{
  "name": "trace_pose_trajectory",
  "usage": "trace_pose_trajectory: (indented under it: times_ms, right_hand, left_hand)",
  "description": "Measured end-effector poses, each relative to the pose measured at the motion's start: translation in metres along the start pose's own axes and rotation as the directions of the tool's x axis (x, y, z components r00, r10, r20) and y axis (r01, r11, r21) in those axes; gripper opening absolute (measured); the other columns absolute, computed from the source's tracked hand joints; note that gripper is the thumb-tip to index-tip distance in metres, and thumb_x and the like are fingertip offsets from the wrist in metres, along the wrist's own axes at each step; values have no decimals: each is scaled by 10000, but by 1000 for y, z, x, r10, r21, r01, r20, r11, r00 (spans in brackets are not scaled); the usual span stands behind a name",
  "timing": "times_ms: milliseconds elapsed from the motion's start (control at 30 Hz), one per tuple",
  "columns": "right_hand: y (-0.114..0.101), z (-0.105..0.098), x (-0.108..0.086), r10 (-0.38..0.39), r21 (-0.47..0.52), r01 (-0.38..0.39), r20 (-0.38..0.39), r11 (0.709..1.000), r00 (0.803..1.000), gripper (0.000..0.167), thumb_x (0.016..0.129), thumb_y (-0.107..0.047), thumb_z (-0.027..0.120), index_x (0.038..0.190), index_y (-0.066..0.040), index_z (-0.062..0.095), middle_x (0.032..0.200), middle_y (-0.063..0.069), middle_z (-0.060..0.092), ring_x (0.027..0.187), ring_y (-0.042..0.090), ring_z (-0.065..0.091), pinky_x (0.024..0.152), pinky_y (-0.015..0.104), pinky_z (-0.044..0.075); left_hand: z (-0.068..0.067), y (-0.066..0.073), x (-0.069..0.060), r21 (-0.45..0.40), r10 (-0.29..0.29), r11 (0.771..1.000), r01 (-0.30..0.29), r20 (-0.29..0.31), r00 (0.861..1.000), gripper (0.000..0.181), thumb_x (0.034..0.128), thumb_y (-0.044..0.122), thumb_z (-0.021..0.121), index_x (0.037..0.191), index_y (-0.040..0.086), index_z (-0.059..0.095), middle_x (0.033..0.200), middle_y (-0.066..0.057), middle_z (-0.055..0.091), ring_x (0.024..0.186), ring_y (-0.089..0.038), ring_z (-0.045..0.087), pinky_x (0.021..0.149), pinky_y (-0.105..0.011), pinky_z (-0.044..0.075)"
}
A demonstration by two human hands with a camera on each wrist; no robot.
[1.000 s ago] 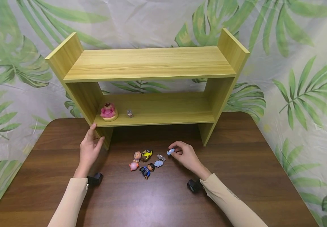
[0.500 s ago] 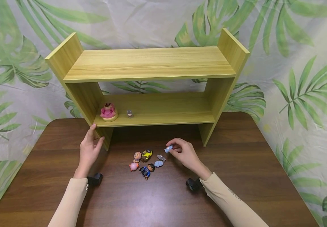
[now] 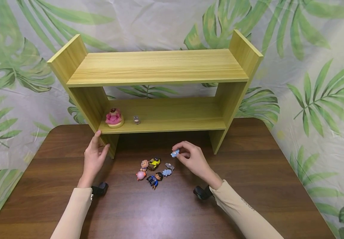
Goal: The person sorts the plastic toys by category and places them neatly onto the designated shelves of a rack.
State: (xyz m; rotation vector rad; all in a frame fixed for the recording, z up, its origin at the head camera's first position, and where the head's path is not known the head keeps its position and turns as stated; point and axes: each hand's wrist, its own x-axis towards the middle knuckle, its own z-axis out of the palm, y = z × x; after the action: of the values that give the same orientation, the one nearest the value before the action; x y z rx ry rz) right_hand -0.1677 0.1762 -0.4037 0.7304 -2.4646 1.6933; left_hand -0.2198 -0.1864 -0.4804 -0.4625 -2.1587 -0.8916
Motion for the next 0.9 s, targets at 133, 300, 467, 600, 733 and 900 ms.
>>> trace_pose_trajectory:
  times_ms: [133, 300, 467, 600, 733, 900]
  right_hand:
    - [-15, 0, 2, -19, -4, 19, -1, 1000, 1000, 193, 853, 144, 599, 1026, 63, 627, 1097, 253, 605, 921, 375, 622, 760, 262, 523]
    - [-23, 0, 5, -37, 6, 37, -10, 999, 999, 160, 870, 111, 608, 1019, 56, 632, 1097, 242, 610, 901, 360, 629, 763, 284, 525]
    - [-28, -1, 9, -55, 21, 55, -14, 998, 998, 159, 876, 108, 601, 1030, 73, 625, 1086, 246, 616, 874, 372, 630, 761, 301, 527]
    - [-32, -3, 13, -50, 29, 50, -19, 998, 999, 165, 877, 112, 597, 1039, 92, 616, 1076, 232, 621, 864, 379, 632, 757, 302, 527]
    - [-36, -4, 17, -53, 31, 54, -23, 998, 998, 177, 876, 113, 597, 1052, 110, 599, 1077, 242, 617, 867, 375, 636, 760, 300, 525]
    - [-41, -6, 22, -76, 30, 77, -32, 997, 997, 182, 877, 111, 597, 1059, 109, 601, 1087, 232, 621, 882, 365, 631, 771, 319, 522]
  left_hand:
    - [0, 0, 0, -1, -3, 1000, 3, 2, 1000, 754, 824, -105, 664, 1416, 254, 365, 944, -154, 521, 710, -326, 521, 483, -425, 472]
    - [0, 0, 1, -2, -3, 1000, 3, 3, 1000, 761, 827, -105, 662, 1421, 262, 360, 959, -156, 528, 720, -319, 530, 484, -424, 476]
    - [0, 0, 0, -3, 3, 1000, -3, 2, 1000, 764, 826, -111, 659, 1424, 260, 360, 949, -148, 523, 710, -318, 522, 475, -412, 469]
    - [0, -1, 0, -2, 3, 1000, -3, 1, 1000, 762, 824, -114, 658, 1422, 257, 365, 949, -142, 524, 708, -314, 524, 475, -409, 472]
    - [0, 0, 0, -3, 0, 1000, 0, 3, 1000, 758, 828, -107, 658, 1422, 260, 362, 964, -150, 526, 716, -324, 532, 475, -414, 479]
    - [0, 0, 0, 0, -1, 1000, 1, 5, 1000, 756, 831, -100, 660, 1423, 260, 356, 976, -160, 529, 719, -334, 536, 474, -418, 477]
